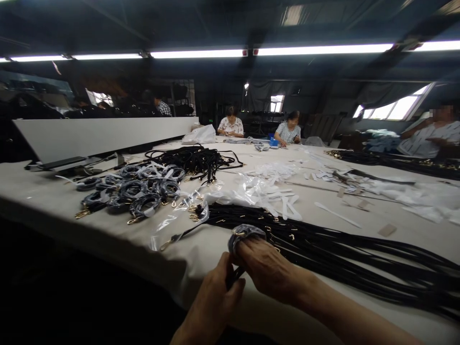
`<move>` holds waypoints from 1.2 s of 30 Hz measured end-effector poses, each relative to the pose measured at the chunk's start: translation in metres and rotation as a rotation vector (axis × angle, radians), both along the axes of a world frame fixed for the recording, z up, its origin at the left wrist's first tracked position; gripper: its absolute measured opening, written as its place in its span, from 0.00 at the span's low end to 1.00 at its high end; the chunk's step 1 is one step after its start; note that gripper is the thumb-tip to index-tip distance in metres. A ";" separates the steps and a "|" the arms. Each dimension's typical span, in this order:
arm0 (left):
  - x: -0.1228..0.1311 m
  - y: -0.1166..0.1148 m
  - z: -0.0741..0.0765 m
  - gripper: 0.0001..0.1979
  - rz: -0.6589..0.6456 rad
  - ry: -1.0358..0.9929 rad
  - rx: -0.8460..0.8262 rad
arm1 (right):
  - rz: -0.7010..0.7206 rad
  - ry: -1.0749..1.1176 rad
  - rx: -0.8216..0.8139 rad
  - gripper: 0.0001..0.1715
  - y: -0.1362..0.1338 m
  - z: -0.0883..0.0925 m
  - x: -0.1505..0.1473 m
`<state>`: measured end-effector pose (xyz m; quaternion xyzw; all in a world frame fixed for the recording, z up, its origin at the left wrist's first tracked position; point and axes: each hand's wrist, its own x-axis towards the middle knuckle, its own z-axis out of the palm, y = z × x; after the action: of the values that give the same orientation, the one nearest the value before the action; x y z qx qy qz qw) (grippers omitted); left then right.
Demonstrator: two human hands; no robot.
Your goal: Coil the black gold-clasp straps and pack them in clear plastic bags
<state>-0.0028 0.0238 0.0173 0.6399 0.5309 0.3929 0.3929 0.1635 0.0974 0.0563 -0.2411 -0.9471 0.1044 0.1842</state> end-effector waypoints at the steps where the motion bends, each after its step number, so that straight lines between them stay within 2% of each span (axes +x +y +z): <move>1: -0.003 0.000 0.000 0.10 0.017 0.044 0.027 | 0.000 -0.051 0.008 0.07 -0.001 -0.001 0.002; 4: -0.012 0.002 -0.003 0.02 0.022 0.157 0.120 | -0.055 -0.160 -0.024 0.10 -0.006 -0.001 0.008; 7: -0.018 0.008 -0.008 0.05 -0.004 0.243 0.177 | -0.074 -0.236 -0.089 0.15 -0.008 -0.002 0.013; 11: -0.021 0.019 -0.014 0.04 -0.012 0.329 0.286 | -0.082 -0.308 -0.101 0.13 -0.007 -0.008 0.015; 15: -0.026 0.029 -0.017 0.02 -0.073 0.379 0.471 | -0.058 -0.353 -0.080 0.15 -0.006 -0.012 0.018; 16: -0.027 0.030 -0.016 0.03 -0.106 0.377 0.515 | -0.033 -0.348 -0.080 0.15 -0.006 -0.012 0.019; 19: -0.032 0.033 -0.010 0.15 -0.239 0.412 0.588 | 0.086 -0.301 -0.082 0.12 -0.004 -0.011 0.021; 22: -0.034 0.036 -0.004 0.19 -0.333 0.621 0.642 | 0.189 -0.279 -0.054 0.05 0.000 -0.012 0.021; 24: -0.033 0.039 -0.006 0.21 -0.355 0.744 0.691 | 0.234 -0.270 -0.010 0.04 0.005 -0.015 0.019; 26: -0.030 0.042 -0.013 0.20 -0.332 0.780 0.733 | 0.245 -0.251 0.032 0.08 0.009 -0.019 0.018; 30: -0.024 0.048 -0.035 0.06 -0.189 0.716 0.791 | 0.192 -0.158 -0.023 0.11 0.018 -0.033 0.021; 32: -0.023 0.051 -0.042 0.08 -0.142 0.674 0.790 | 0.164 -0.065 -0.084 0.08 0.023 -0.042 0.025; 34: -0.022 0.053 -0.043 0.08 -0.112 0.660 0.791 | 0.159 0.040 -0.131 0.13 0.028 -0.049 0.029; 36: -0.024 0.055 -0.037 0.05 -0.110 0.669 0.814 | 0.192 0.121 -0.188 0.17 0.033 -0.052 0.031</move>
<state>-0.0265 0.0784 -0.0199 0.8579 0.3976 0.3204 -0.0580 0.1947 0.1305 0.0042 -0.1589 -0.9390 0.2243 0.2068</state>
